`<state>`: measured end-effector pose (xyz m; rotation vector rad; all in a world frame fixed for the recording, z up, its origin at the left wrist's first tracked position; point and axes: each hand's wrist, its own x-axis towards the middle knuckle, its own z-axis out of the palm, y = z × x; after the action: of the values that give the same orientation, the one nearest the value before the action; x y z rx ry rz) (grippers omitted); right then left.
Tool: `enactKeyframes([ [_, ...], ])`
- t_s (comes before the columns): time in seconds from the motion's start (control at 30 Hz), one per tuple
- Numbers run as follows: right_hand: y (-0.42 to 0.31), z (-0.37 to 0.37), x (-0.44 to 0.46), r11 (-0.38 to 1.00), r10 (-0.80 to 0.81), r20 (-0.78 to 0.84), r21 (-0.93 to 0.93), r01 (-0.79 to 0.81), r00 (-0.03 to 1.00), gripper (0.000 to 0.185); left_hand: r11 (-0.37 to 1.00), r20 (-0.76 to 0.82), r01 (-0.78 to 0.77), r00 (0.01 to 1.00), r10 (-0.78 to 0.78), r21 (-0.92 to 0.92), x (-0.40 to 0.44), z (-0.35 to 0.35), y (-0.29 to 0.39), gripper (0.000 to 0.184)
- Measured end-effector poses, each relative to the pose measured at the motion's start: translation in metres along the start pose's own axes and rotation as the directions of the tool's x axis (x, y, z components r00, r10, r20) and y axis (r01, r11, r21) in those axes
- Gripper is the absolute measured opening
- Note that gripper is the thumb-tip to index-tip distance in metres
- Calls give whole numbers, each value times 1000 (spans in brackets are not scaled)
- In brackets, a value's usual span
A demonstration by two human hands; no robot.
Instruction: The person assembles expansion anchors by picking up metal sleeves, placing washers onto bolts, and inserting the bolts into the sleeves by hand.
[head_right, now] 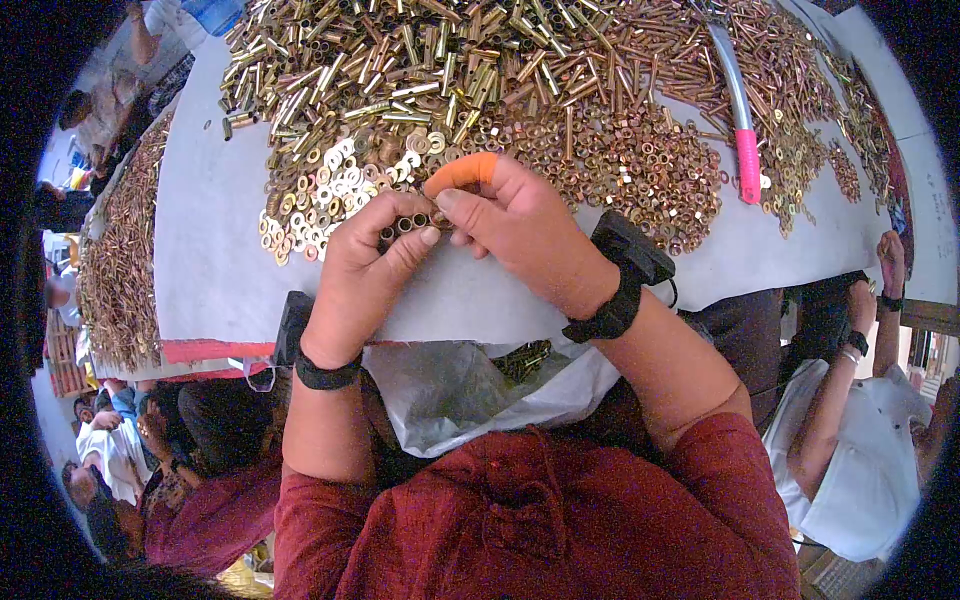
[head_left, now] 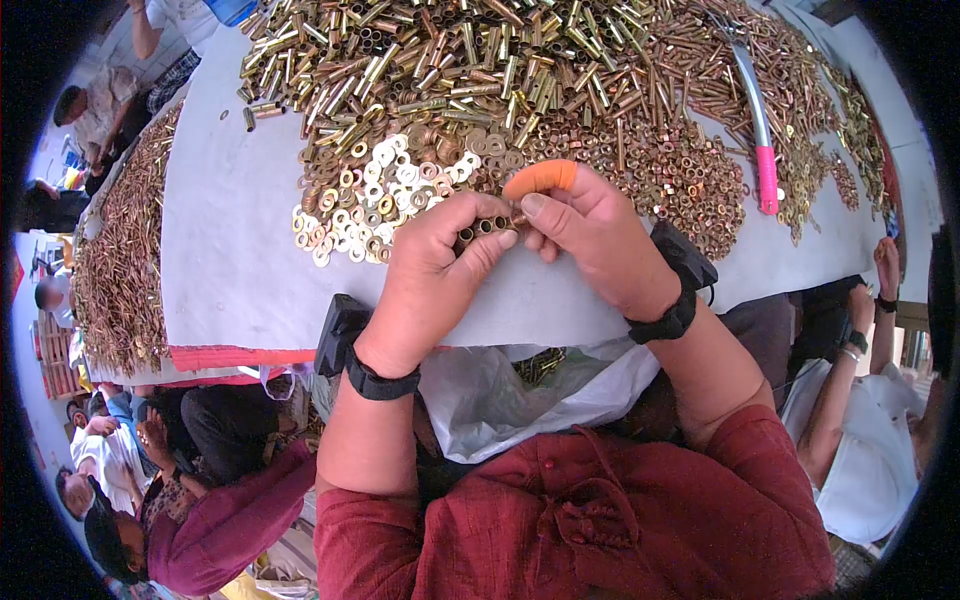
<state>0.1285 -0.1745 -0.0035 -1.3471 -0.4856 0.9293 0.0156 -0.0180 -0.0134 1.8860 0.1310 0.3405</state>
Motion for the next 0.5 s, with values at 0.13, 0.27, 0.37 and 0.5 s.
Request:
enactKeyframes([
  [0.13,-4,-1,0,977,-92,-17,-196,87,996,21,999,-33,-3,999,2,-45,0,3,-4,13],
  [0.27,-10,-24,4,612,-471,-67,-743,272,880,22,926,-25,303,948,-317,-226,-1,-4,5,11],
  [0.37,-5,-20,-2,331,-457,31,-921,203,889,21,917,-49,305,944,-327,-259,-1,-5,4,10],
  [0.5,-4,-6,-6,169,-350,52,-978,118,935,19,921,-43,313,943,-331,-230,-1,-6,7,10],
])
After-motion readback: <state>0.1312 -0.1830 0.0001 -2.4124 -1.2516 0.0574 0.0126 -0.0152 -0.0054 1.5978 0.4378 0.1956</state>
